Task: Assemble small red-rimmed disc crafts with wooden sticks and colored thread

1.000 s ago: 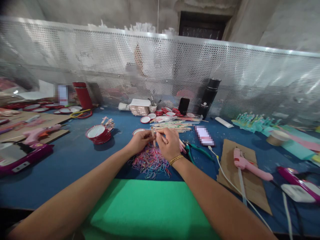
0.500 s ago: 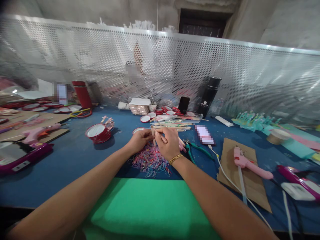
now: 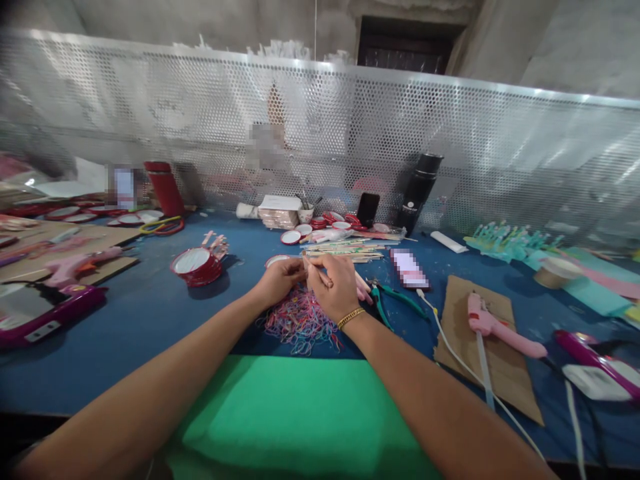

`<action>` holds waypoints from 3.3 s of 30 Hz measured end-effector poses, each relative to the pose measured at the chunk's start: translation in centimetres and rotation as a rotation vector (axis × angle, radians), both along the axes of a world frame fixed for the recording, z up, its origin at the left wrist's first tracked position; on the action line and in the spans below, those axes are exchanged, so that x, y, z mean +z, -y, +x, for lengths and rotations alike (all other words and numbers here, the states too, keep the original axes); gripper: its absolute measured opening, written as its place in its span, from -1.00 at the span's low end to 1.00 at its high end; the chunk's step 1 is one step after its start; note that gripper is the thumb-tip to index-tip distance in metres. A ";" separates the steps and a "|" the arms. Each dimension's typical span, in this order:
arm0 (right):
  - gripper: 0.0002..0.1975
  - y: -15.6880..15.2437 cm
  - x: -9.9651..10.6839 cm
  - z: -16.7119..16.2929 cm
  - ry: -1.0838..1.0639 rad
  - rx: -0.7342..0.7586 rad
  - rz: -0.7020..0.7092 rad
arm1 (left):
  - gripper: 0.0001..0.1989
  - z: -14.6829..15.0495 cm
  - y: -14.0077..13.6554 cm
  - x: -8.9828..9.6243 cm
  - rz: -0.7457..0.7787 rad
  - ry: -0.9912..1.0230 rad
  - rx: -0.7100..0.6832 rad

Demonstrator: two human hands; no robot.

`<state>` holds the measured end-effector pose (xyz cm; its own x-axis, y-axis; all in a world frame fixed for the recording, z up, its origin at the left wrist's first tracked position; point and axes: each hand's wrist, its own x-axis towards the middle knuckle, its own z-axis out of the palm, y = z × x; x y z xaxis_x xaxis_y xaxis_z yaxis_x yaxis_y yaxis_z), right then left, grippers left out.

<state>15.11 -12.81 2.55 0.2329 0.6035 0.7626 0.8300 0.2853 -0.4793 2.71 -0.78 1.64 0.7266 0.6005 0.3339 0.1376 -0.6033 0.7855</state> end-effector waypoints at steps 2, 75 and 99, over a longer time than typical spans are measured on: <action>-0.88 0.0 0.0 0.1 -0.005 -0.014 0.005 | -0.72 0.0 0.1 0.1 -0.018 0.002 -0.006; -0.87 -0.6 0.3 1.2 0.107 -0.009 0.043 | -0.80 0.4 -0.4 -0.8 -0.025 -0.006 -0.028; -0.88 -0.2 0.6 1.1 0.122 -0.014 0.029 | -0.80 0.3 -0.4 -0.9 -0.024 0.027 -0.037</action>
